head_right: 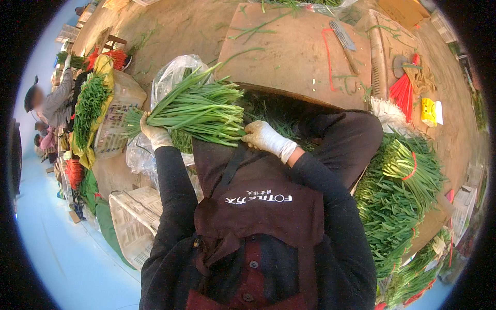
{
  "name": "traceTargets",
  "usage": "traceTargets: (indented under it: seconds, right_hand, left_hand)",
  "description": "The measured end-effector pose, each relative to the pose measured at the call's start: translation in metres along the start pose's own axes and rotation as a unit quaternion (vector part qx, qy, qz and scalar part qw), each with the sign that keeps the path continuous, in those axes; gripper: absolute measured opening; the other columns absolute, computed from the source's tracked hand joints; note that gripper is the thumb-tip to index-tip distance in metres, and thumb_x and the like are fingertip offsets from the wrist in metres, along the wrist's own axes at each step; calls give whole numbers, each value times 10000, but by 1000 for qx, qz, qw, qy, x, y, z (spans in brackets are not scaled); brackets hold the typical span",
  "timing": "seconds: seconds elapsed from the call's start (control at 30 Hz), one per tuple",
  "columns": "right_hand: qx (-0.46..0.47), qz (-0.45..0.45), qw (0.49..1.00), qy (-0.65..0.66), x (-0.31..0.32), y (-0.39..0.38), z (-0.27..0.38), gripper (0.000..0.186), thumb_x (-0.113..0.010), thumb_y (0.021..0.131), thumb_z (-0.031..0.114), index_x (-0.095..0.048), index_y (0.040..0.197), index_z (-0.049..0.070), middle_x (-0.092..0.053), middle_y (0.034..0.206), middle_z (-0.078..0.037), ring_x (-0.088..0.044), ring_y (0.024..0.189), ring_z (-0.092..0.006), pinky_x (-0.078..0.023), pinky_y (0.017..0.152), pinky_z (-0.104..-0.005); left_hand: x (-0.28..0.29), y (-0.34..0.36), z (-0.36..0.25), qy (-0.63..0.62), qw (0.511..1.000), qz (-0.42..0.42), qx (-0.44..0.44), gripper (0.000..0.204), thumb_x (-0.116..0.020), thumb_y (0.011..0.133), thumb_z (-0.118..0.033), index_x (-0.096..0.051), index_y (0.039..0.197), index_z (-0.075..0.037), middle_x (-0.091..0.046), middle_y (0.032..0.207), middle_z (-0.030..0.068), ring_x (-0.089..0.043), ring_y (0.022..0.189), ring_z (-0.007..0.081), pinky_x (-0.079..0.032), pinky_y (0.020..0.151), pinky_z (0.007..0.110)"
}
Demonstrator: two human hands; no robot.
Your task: The person gathers green onions from a plastic bag, aligns them into a neat bunch, and secures the bundle with a red rubber band. They repeat this process multiple times, placing the finished bundles on a nearby cardboard surface.
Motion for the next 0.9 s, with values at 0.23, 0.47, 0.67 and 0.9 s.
traceTargets:
  seconds: [0.23,0.47,0.67,0.9]
  right_hand:
    - [224,-124,928,-272,55,-44,-22,150,-650,798,194,-654,776,46,-635,740,-182,-625,691,-371,-505,623,-444]
    - [353,-290,844,-283,59,-32,46,479,-717,809,304,-604,1187,34,-657,949,-177,-636,881,-345,-515,753,-408]
    - [430,-148,774,-441,-24,-14,93,354,-689,793,278,-587,1095,123,-605,802,-84,-637,631,-270,-518,556,-385]
    - [426,-155,790,-413,-56,-26,56,268,-672,845,324,-572,737,101,-548,671,-85,-602,567,-274,-472,491,-392]
  left_hand:
    - [16,-14,5,-45,998,8,33,100,-601,827,-196,-571,776,-115,-611,767,28,-596,760,198,-498,774,350]
    - [-6,-32,1,-133,984,114,43,106,-661,781,-112,-598,862,-87,-598,735,17,-582,735,163,-483,892,383]
    - [-48,-46,-26,-204,940,272,21,259,-651,815,-99,-534,1043,-63,-551,787,21,-551,771,151,-459,935,363]
    - [-21,-48,-24,-155,956,243,50,263,-652,809,-90,-540,1044,-49,-579,779,28,-568,780,153,-464,923,357]
Point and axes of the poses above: each hand's wrist, its own y-axis towards the middle knuckle, its own x-axis out of the back of the hand, z = x × y, the point moved 4 cm from there along y, towards the middle knuckle
